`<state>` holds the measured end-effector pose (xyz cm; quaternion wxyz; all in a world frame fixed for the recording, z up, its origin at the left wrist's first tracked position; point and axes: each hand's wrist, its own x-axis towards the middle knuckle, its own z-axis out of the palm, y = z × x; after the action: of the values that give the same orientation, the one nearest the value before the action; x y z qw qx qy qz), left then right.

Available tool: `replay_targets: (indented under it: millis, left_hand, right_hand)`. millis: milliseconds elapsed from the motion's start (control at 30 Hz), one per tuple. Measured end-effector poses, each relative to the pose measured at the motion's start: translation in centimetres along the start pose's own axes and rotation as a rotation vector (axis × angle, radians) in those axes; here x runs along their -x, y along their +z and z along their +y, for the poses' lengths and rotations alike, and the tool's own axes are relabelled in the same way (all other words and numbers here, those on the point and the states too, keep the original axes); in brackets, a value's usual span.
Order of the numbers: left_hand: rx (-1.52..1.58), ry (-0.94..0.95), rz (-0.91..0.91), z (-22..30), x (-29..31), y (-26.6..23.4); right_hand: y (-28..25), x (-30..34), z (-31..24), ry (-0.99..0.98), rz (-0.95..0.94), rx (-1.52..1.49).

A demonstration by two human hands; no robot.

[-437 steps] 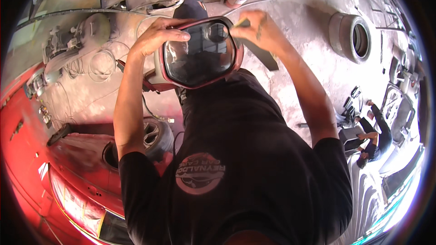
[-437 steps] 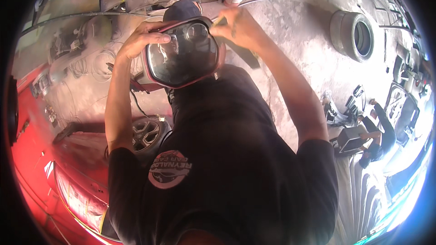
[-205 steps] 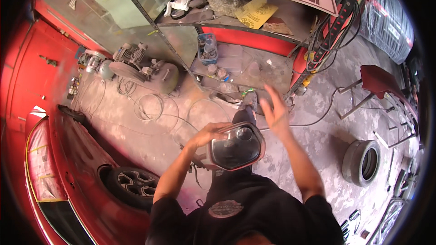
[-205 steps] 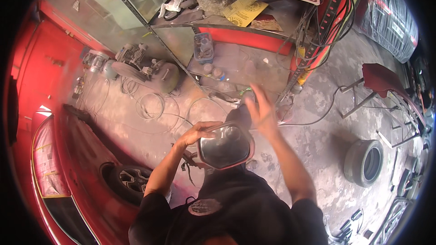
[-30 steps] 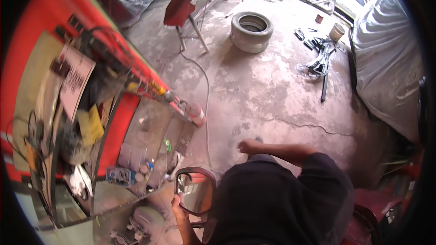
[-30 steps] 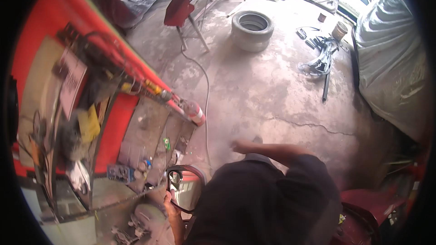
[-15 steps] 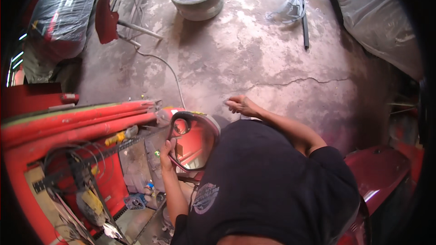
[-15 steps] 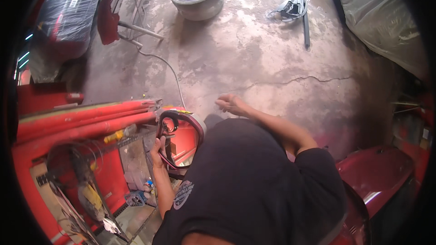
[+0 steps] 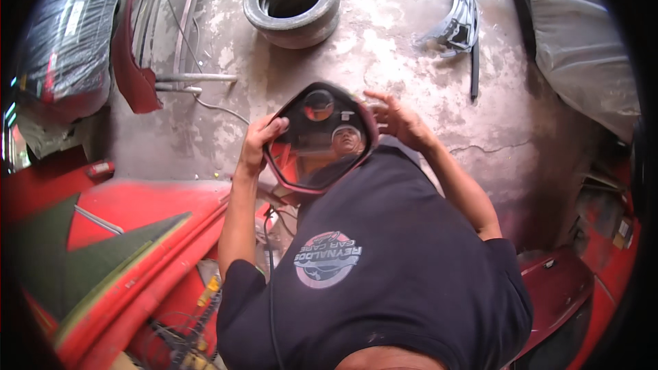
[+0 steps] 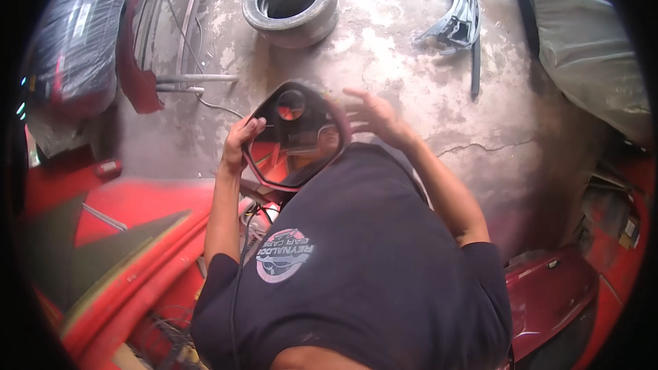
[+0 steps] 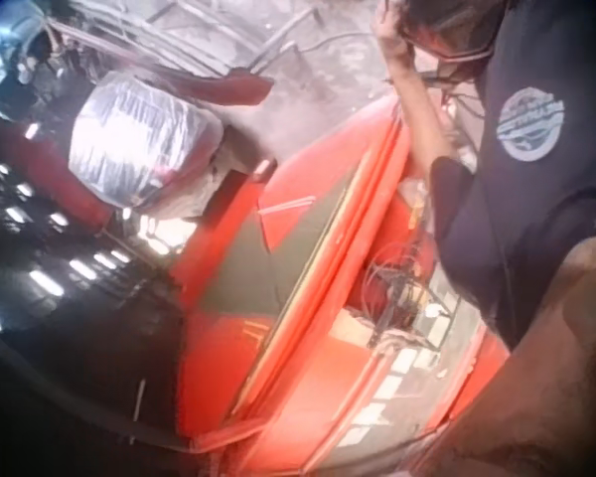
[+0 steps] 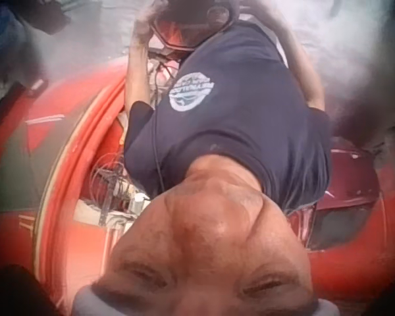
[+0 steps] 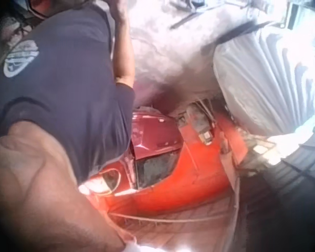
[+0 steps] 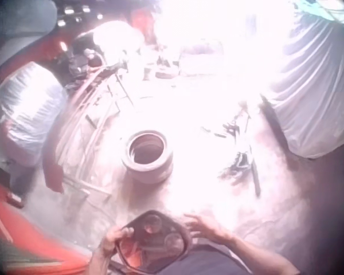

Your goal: The person cleans a car side mirror by wiping it with a cloth and applying heat with a hairdryer. They then use a broom to dust a car bumper and later apply a substance from a tube onto a small card.

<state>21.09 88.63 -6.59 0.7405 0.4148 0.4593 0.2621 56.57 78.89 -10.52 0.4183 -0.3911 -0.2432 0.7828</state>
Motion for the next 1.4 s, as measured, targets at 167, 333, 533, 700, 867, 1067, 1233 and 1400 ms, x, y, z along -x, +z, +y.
replay_targets:
  millis: [167,333,533,700,867,1067,1233,1400]
  left_hand:
    - [-0.143,-0.148,-0.105,6.9,-15.0,-0.4]
    - [-0.132,-0.127,-0.091,13.7,-29.4,2.8]
    - [-0.1,-0.078,0.086,21.5,-42.7,6.1]
    - [-0.113,-0.081,0.15,27.1,-52.1,6.2]
    - [-0.018,-0.022,0.192,32.3,-66.0,6.4]
    - [-0.193,0.076,0.171,41.3,-88.1,1.5]
    - [-0.256,0.08,0.138,54.8,-101.2,-1.5]
    - [-0.265,0.043,0.16,63.2,-112.9,-5.4]
  right_hand:
    - [-1.1,-6.2,-12.0,-0.046,0.062,0.014]
    - [-8.5,-17.7,-21.0,-0.022,0.21,0.278]
    - [-16.9,-31.3,-34.9,-0.13,-0.031,0.3]
    - [-20.7,-40.3,-46.1,0.009,0.028,0.342]
    - [-28.4,-53.9,-53.5,0.068,0.029,0.421]
    - [-36.1,-72.3,-64.4,0.056,0.121,0.309]
    - [-34.8,-82.5,-79.6,-0.045,0.041,0.297]
    - [-38.7,-93.9,-85.9,0.007,0.018,0.202]
